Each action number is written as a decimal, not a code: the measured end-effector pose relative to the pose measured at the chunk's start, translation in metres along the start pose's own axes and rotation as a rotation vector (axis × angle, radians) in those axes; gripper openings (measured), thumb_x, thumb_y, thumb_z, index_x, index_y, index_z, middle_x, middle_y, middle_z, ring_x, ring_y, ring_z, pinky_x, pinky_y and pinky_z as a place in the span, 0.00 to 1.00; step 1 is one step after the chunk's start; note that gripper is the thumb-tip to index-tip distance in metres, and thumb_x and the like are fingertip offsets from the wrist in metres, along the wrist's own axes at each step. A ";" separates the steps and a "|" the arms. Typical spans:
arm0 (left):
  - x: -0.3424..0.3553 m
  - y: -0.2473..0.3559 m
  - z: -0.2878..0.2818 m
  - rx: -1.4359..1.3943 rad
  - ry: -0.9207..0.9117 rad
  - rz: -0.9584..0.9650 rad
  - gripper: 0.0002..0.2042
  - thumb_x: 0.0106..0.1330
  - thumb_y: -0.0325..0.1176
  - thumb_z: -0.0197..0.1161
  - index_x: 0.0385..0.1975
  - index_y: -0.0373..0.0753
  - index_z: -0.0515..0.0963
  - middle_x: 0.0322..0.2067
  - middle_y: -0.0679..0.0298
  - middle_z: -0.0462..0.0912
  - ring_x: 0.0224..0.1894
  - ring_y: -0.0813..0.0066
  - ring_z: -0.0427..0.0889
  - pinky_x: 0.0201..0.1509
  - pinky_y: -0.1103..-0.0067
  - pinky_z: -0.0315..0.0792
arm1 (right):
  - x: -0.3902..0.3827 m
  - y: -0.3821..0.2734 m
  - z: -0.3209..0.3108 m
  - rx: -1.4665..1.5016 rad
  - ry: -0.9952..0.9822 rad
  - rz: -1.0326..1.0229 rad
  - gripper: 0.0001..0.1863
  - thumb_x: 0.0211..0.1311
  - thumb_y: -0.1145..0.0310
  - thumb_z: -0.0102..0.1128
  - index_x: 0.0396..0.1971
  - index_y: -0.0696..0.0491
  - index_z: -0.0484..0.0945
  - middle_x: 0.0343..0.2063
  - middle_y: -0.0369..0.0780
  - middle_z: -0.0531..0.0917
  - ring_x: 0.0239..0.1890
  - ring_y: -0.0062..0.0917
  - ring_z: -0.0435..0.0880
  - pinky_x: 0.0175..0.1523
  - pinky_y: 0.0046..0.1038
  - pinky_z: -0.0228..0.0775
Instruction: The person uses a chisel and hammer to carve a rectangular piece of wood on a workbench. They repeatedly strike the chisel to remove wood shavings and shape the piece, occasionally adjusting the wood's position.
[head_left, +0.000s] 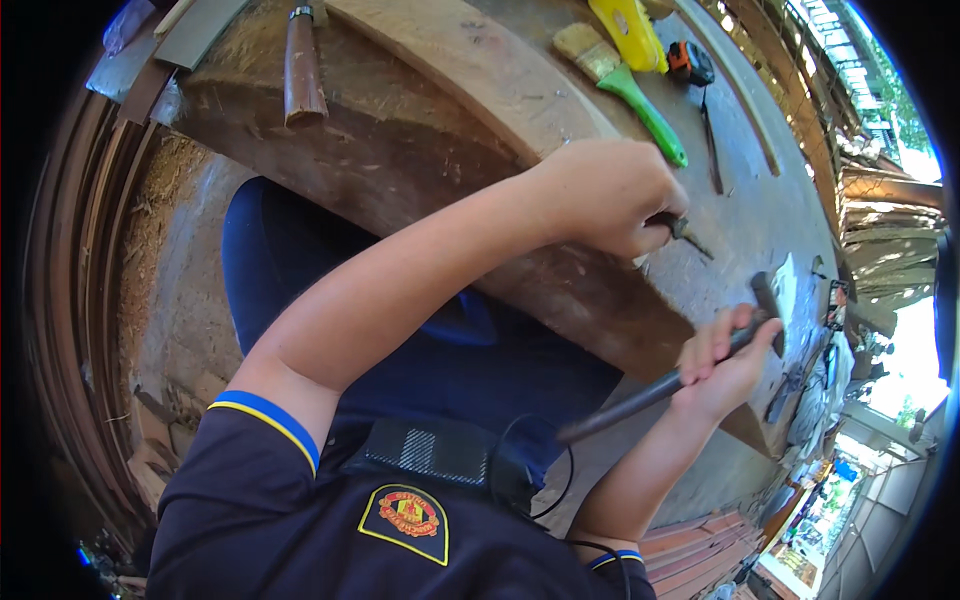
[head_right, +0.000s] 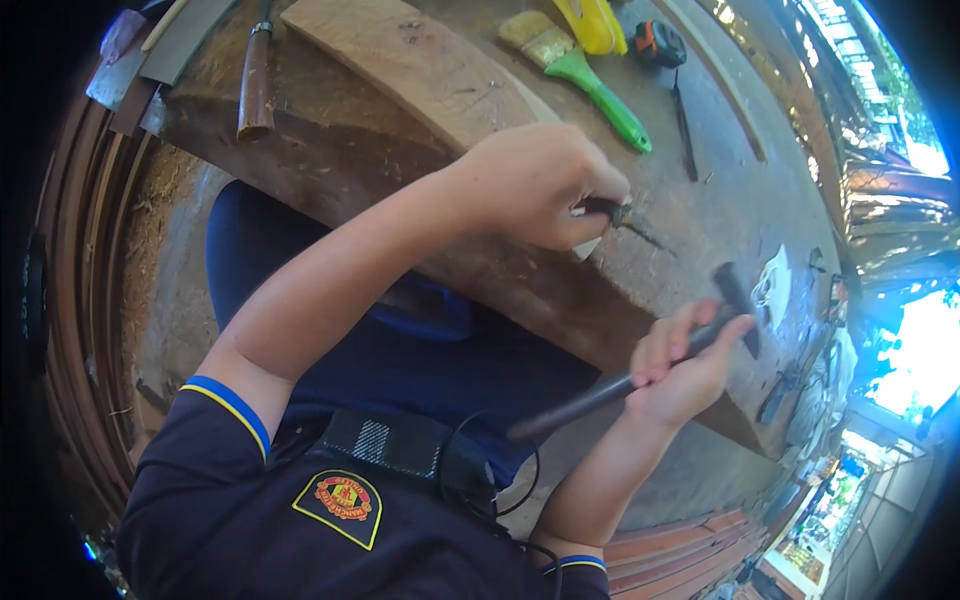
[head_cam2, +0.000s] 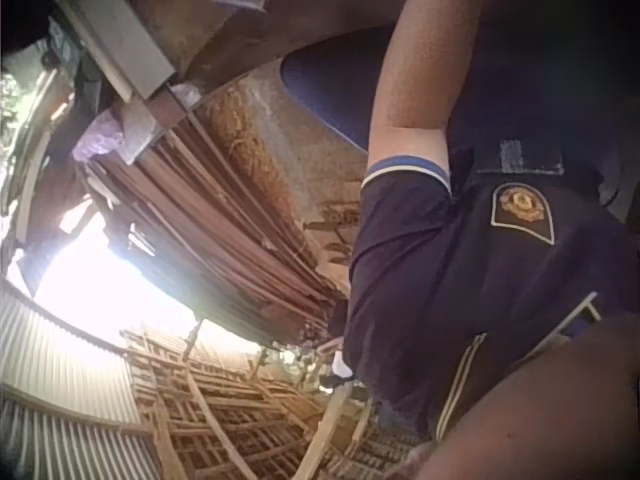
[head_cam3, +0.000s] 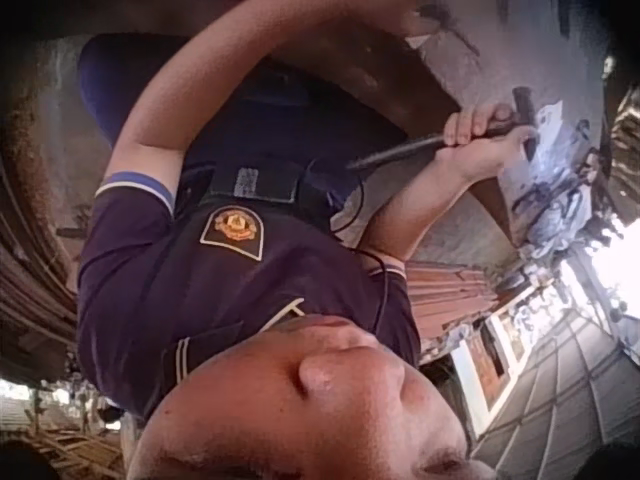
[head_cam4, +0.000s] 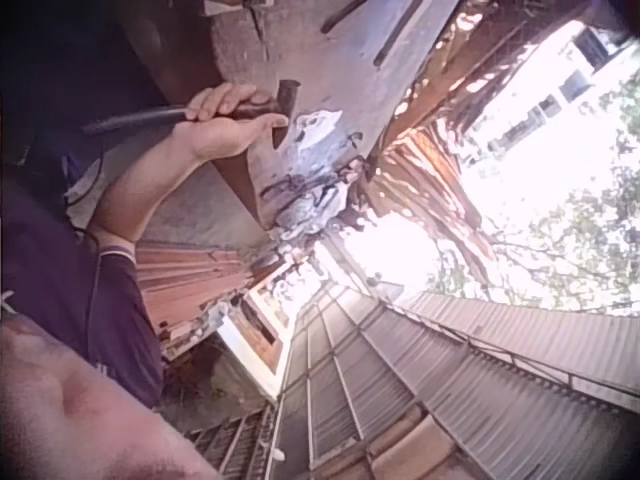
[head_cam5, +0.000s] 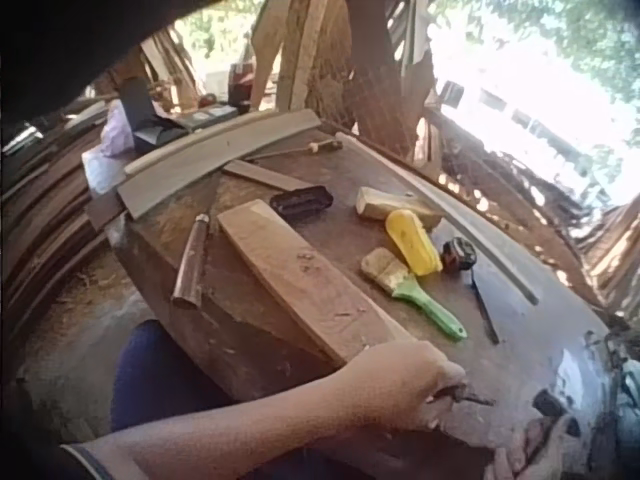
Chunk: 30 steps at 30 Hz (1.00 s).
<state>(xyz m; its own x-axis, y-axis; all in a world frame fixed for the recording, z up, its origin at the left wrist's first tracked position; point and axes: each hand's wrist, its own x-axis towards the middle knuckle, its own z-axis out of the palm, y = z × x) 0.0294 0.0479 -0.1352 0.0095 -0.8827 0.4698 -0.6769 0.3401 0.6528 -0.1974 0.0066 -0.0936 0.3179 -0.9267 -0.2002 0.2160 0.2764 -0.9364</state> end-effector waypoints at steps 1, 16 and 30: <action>0.001 -0.002 0.004 0.004 0.022 0.022 0.06 0.51 0.34 0.61 0.22 0.39 0.77 0.18 0.53 0.76 0.24 0.50 0.78 0.28 0.61 0.70 | 0.005 -0.001 -0.004 0.037 0.000 -0.023 0.25 0.70 0.39 0.38 0.31 0.47 0.66 0.13 0.30 0.61 0.07 0.13 0.52 0.08 0.17 0.41; -0.005 -0.009 -0.006 0.079 0.006 0.016 0.06 0.48 0.34 0.62 0.22 0.39 0.78 0.17 0.58 0.78 0.24 0.53 0.78 0.27 0.64 0.71 | -0.013 0.021 0.026 -0.014 -0.157 0.135 0.25 0.73 0.43 0.34 0.29 0.51 0.63 0.12 0.31 0.60 0.06 0.12 0.51 0.07 0.17 0.42; 0.026 0.042 0.070 0.153 -0.026 0.027 0.22 0.60 0.52 0.57 0.19 0.36 0.75 0.12 0.52 0.75 0.18 0.53 0.79 0.23 0.65 0.69 | -0.025 0.024 -0.036 0.096 0.010 0.107 0.25 0.73 0.42 0.33 0.29 0.50 0.63 0.12 0.30 0.58 0.05 0.13 0.50 0.05 0.17 0.42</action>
<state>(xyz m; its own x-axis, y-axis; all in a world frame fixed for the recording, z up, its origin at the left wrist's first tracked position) -0.0508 0.0167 -0.1372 -0.0281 -0.8825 0.4695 -0.7808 0.3127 0.5409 -0.2338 0.0274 -0.1217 0.3351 -0.8929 -0.3008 0.2687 0.3966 -0.8778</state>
